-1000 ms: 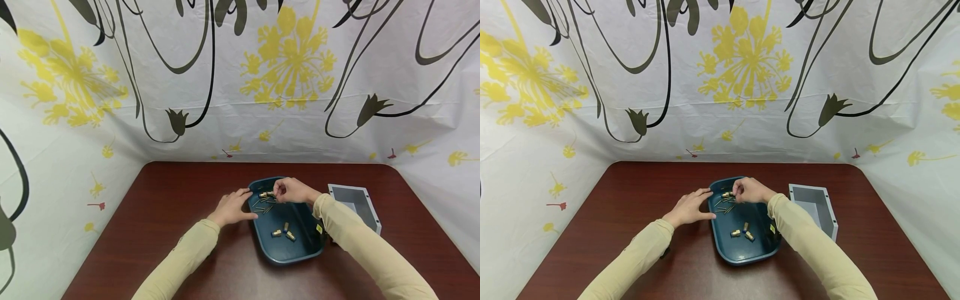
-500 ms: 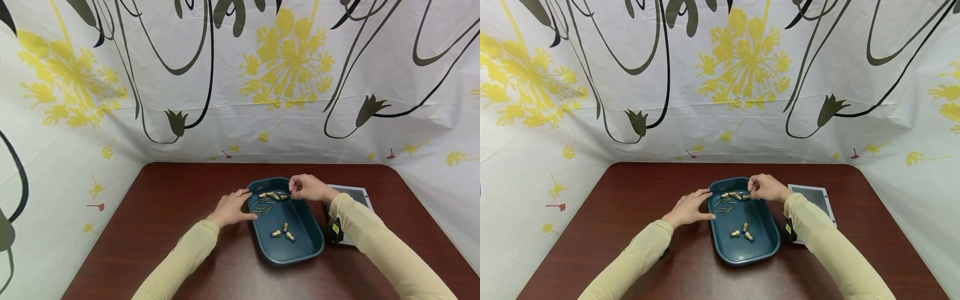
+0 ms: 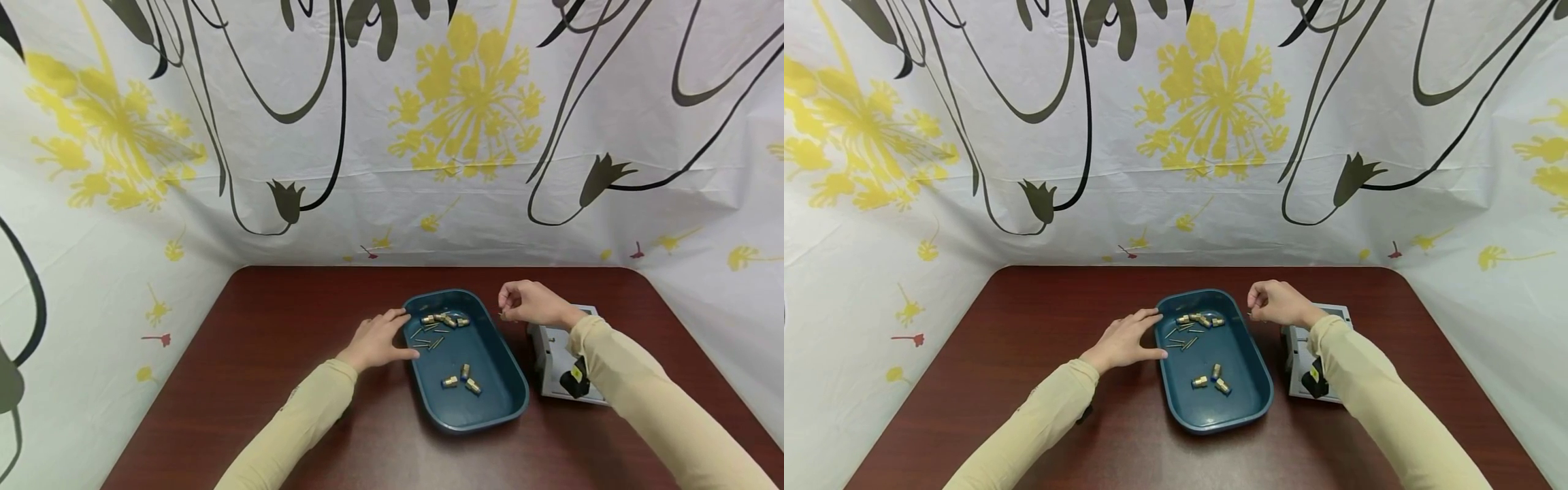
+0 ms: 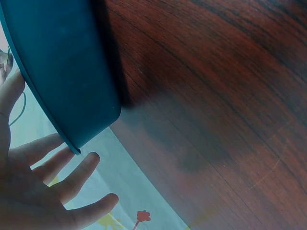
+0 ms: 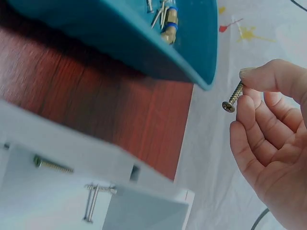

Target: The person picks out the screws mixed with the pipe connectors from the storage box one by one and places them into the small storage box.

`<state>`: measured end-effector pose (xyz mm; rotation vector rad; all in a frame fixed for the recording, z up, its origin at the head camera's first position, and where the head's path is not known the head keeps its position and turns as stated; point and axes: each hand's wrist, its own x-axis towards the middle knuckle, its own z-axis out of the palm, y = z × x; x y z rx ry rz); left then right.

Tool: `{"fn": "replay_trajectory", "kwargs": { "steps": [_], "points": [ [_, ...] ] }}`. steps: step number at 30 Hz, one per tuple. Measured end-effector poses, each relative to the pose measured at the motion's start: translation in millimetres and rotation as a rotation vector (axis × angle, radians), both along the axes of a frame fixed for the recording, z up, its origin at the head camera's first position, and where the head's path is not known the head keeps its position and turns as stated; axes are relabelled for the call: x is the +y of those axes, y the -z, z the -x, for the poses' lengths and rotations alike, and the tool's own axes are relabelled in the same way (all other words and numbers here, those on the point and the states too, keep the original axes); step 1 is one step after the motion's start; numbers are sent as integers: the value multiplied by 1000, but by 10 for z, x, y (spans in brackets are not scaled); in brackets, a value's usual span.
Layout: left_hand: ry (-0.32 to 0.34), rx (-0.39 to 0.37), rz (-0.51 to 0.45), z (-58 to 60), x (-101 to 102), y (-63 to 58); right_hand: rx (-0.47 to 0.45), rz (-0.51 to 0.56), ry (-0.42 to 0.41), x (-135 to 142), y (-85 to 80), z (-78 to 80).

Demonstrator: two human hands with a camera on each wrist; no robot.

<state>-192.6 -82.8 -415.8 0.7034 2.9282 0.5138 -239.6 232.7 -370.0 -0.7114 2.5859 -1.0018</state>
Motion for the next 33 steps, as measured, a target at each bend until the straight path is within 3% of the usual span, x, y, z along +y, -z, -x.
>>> {"fn": "replay_trajectory", "kwargs": {
  "steps": [9, 20, 33],
  "points": [
    [2, -7, 4, 1, -7, 14, 8, -1, 42, 226, -12, -24],
    [2, -9, -2, -3, -12, -9, 122, -73, 96, 562, -73, -88],
    [-11, -18, -7, 4, -1, -10, 62, -43, 143, 796, -22, -147]
  ]
}}
